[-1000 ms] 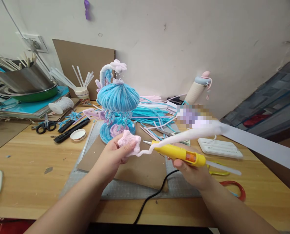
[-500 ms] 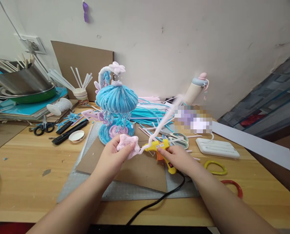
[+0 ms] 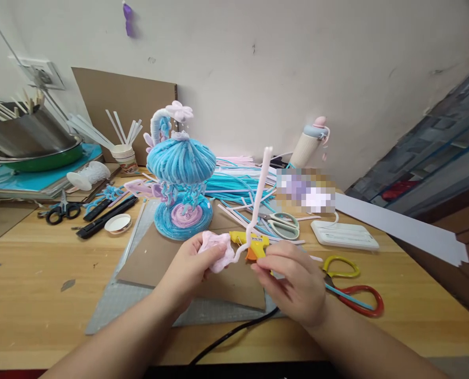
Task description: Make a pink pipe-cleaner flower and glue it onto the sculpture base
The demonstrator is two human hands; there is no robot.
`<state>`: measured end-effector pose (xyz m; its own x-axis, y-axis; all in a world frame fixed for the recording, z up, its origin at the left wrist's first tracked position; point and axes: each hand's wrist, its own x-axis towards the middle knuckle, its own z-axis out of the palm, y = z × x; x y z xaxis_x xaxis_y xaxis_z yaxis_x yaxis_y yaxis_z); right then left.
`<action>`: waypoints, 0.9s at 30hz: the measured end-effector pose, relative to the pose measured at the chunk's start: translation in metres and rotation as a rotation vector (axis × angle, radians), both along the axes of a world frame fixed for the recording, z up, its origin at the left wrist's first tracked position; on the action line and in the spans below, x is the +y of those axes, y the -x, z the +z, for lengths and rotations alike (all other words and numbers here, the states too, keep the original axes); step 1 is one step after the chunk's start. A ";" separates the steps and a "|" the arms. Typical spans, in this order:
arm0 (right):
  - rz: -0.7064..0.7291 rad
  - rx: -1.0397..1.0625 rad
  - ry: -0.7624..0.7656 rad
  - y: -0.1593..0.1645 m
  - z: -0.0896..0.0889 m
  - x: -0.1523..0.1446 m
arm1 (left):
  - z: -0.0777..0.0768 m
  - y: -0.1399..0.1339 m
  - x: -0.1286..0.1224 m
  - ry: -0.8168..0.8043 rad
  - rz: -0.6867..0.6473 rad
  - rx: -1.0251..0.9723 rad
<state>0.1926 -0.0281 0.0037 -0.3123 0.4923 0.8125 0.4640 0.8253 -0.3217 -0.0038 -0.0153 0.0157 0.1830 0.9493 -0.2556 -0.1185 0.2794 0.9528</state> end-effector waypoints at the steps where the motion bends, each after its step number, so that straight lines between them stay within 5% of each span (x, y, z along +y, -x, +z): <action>1: -0.005 -0.021 -0.004 0.002 -0.001 -0.001 | -0.001 -0.001 -0.001 0.005 -0.013 0.002; 27: -0.050 -0.018 -0.006 0.013 -0.006 0.002 | -0.002 -0.007 -0.005 0.063 -0.042 -0.068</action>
